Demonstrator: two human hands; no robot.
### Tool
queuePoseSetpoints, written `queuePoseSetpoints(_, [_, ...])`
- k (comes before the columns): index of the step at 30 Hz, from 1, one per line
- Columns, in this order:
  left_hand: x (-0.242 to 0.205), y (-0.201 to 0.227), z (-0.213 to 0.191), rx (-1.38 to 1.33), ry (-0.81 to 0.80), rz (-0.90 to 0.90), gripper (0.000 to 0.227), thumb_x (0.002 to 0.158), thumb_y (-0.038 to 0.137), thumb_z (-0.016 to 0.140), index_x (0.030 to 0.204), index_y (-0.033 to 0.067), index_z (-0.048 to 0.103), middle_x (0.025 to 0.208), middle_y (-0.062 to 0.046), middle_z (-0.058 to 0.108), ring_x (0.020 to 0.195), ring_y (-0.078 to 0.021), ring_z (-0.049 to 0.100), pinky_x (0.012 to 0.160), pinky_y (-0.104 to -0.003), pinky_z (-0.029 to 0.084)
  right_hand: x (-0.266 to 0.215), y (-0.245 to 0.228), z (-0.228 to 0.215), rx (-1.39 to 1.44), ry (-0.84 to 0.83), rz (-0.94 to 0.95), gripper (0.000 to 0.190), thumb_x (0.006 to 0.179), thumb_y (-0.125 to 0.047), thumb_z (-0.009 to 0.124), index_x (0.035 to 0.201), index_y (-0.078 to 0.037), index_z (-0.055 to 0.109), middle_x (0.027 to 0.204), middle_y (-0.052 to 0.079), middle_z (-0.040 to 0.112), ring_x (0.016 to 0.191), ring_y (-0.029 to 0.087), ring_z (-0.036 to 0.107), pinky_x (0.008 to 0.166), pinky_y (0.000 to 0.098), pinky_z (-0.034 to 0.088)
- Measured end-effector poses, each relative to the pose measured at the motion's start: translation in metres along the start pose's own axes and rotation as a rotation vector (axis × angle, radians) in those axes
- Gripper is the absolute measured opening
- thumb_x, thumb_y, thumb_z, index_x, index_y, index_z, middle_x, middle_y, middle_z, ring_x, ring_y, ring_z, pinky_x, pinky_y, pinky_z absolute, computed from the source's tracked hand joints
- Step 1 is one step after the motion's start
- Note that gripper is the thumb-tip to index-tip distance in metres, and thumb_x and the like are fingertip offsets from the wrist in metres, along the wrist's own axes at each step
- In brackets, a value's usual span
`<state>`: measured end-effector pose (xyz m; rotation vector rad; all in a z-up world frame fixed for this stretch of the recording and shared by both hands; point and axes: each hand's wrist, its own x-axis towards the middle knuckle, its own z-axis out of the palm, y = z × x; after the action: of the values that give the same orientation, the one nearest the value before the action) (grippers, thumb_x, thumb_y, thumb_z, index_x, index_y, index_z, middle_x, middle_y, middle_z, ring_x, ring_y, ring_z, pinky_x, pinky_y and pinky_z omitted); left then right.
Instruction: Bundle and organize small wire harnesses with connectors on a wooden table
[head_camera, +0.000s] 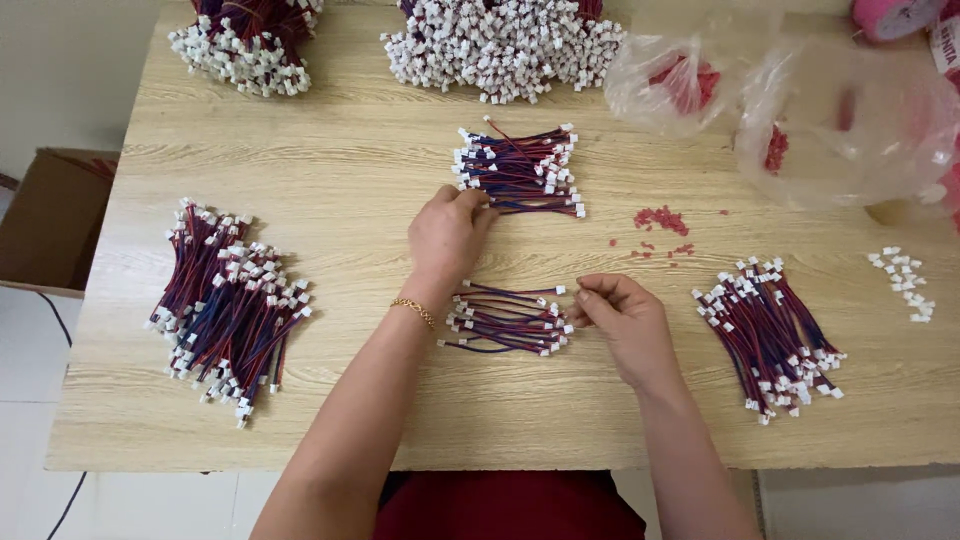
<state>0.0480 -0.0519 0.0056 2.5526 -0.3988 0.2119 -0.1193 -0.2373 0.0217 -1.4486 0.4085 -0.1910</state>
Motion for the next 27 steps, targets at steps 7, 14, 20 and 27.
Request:
queuePoseSetpoints(7, [0.006, -0.003, 0.012, -0.008, 0.028, 0.022, 0.018, 0.077, 0.032, 0.076, 0.091, 0.0251, 0.069, 0.084, -0.003, 0.059, 0.079, -0.0289, 0.068, 0.068, -0.042, 0.057, -0.002, -0.009, 0.009, 0.019, -0.017, 0.025, 0.014, 0.083, 0.004, 0.069, 0.094, 0.002, 0.061, 0.083, 0.015, 0.069, 0.072, 0.017, 0.069, 0.064, 0.0266, 0.06])
queuePoseSetpoints(14, [-0.003, -0.006, -0.003, -0.134, 0.006, -0.071, 0.013, 0.076, 0.028, 0.075, 0.087, 0.0241, 0.069, 0.076, 0.0, 0.066, 0.075, -0.0232, 0.07, 0.069, -0.039, 0.056, -0.008, -0.027, 0.023, -0.001, -0.056, -0.01, 0.017, 0.089, 0.001, 0.064, 0.106, 0.003, 0.065, 0.089, 0.016, 0.071, 0.079, 0.018, 0.07, 0.071, 0.0287, 0.061])
queuePoseSetpoints(20, [-0.027, -0.015, -0.036, -0.436, 0.08, -0.14, 0.014, 0.079, 0.026, 0.078, 0.091, 0.0209, 0.072, 0.075, -0.003, 0.068, 0.069, -0.0223, 0.068, 0.063, -0.036, 0.053, -0.015, -0.039, 0.033, 0.013, -0.092, 0.018, 0.018, 0.087, 0.0, 0.066, 0.105, 0.004, 0.065, 0.091, 0.017, 0.071, 0.08, 0.02, 0.071, 0.072, 0.0306, 0.061])
queuePoseSetpoints(27, [-0.069, -0.002, -0.068, -0.866, 0.12, -0.242, 0.013, 0.084, 0.014, 0.076, 0.097, 0.015, 0.074, 0.079, -0.004, 0.072, 0.071, -0.0087, 0.063, 0.068, -0.026, 0.054, -0.024, -0.052, 0.053, 0.057, -0.143, -0.07, 0.018, 0.089, -0.003, 0.066, 0.107, 0.0, 0.065, 0.095, 0.016, 0.072, 0.085, 0.02, 0.072, 0.076, 0.0327, 0.061])
